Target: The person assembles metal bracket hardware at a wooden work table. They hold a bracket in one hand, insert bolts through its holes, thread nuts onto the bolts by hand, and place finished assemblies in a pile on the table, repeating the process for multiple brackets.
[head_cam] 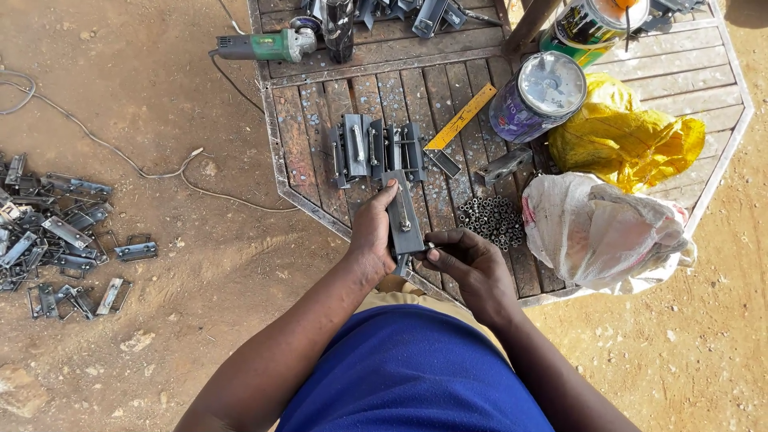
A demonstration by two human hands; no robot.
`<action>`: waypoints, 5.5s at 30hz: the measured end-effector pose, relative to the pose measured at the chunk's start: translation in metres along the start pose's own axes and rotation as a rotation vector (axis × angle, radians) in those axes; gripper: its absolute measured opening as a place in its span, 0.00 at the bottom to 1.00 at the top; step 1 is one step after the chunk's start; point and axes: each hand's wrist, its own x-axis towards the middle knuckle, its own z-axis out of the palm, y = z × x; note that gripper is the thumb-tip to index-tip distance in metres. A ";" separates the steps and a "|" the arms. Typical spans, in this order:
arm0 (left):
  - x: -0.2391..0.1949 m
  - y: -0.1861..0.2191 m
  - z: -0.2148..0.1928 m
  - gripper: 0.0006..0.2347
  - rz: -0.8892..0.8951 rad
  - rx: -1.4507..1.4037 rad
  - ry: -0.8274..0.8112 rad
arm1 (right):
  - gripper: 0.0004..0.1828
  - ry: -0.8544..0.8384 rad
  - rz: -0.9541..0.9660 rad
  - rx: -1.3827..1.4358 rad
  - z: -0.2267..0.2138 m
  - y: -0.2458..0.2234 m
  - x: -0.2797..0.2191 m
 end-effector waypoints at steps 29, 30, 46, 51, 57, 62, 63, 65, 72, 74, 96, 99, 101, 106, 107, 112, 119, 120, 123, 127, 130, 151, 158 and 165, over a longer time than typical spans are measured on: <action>0.025 -0.016 -0.002 0.15 0.037 -0.036 -0.116 | 0.30 -0.071 0.219 -0.197 0.014 -0.019 0.003; 0.020 -0.015 0.000 0.14 0.023 -0.052 -0.094 | 0.35 -0.049 0.157 -0.296 0.014 -0.021 0.002; 0.024 -0.001 -0.005 0.14 0.012 -0.047 -0.063 | 0.36 -0.168 0.009 -0.652 0.014 -0.030 0.005; 0.043 -0.013 -0.017 0.13 0.013 -0.047 -0.077 | 0.18 -0.202 -0.259 -0.942 0.005 -0.012 0.007; 0.062 -0.035 -0.020 0.13 -0.028 -0.088 -0.134 | 0.27 -0.170 0.093 -0.346 0.022 -0.012 0.001; 0.072 -0.038 -0.026 0.13 -0.027 -0.122 -0.130 | 0.15 -0.148 -0.079 -0.793 0.013 -0.008 -0.001; 0.085 -0.045 -0.033 0.14 -0.069 -0.118 -0.180 | 0.18 -0.131 -0.022 -0.904 0.010 -0.003 0.002; 0.068 -0.038 -0.028 0.13 -0.054 -0.108 -0.185 | 0.20 -0.141 0.208 -0.514 0.019 -0.010 0.002; 0.053 -0.024 -0.025 0.11 -0.002 -0.125 -0.180 | 0.14 -0.173 -0.074 -0.883 0.017 -0.011 -0.003; 0.078 -0.039 -0.033 0.12 -0.045 -0.113 -0.208 | 0.15 -0.167 -0.063 -0.982 0.010 -0.003 0.003; 0.076 -0.047 -0.027 0.12 -0.030 -0.153 -0.243 | 0.17 -0.294 -0.054 -0.651 0.012 -0.019 -0.005; 0.071 -0.039 -0.030 0.12 -0.052 -0.153 -0.267 | 0.11 -0.227 -0.329 -0.874 0.009 -0.006 -0.006; 0.079 -0.042 -0.030 0.14 -0.075 -0.136 -0.290 | 0.10 -0.212 -0.326 -0.916 0.002 0.000 -0.002; 0.067 -0.036 -0.021 0.11 -0.015 -0.120 -0.277 | 0.21 -0.189 0.137 -0.187 0.007 0.003 0.004; 0.066 -0.036 -0.020 0.12 -0.033 -0.123 -0.284 | 0.20 -0.182 0.021 -0.545 0.009 -0.011 0.000; 0.061 -0.033 -0.019 0.11 -0.042 -0.142 -0.270 | 0.08 -0.226 -0.459 -0.892 0.002 -0.011 0.000; 0.048 -0.052 -0.008 0.15 0.249 0.277 -0.255 | 0.23 0.083 0.123 -0.800 0.015 -0.013 -0.005; 0.039 -0.052 -0.006 0.21 0.410 0.591 -0.245 | 0.24 0.091 0.142 -0.755 0.017 -0.018 -0.006; 0.048 -0.067 -0.006 0.26 0.361 0.909 -0.326 | 0.28 0.123 0.197 -0.435 -0.003 0.030 0.016; 0.108 -0.127 -0.033 0.31 0.228 1.018 -0.359 | 0.32 0.170 0.341 -0.303 -0.018 0.079 0.032; 0.149 -0.157 -0.047 0.35 0.133 1.096 -0.349 | 0.34 0.248 0.372 -0.339 -0.043 0.119 0.051; 0.165 -0.223 -0.034 0.11 0.323 1.289 -0.324 | 0.22 0.693 0.638 -0.513 -0.168 0.274 0.071; 0.170 -0.236 0.009 0.18 0.297 1.428 -0.297 | 0.28 0.858 0.482 0.216 -0.176 0.280 0.083; 0.206 -0.254 0.017 0.15 0.197 1.437 -0.318 | 0.24 0.845 0.456 0.365 -0.172 0.283 0.100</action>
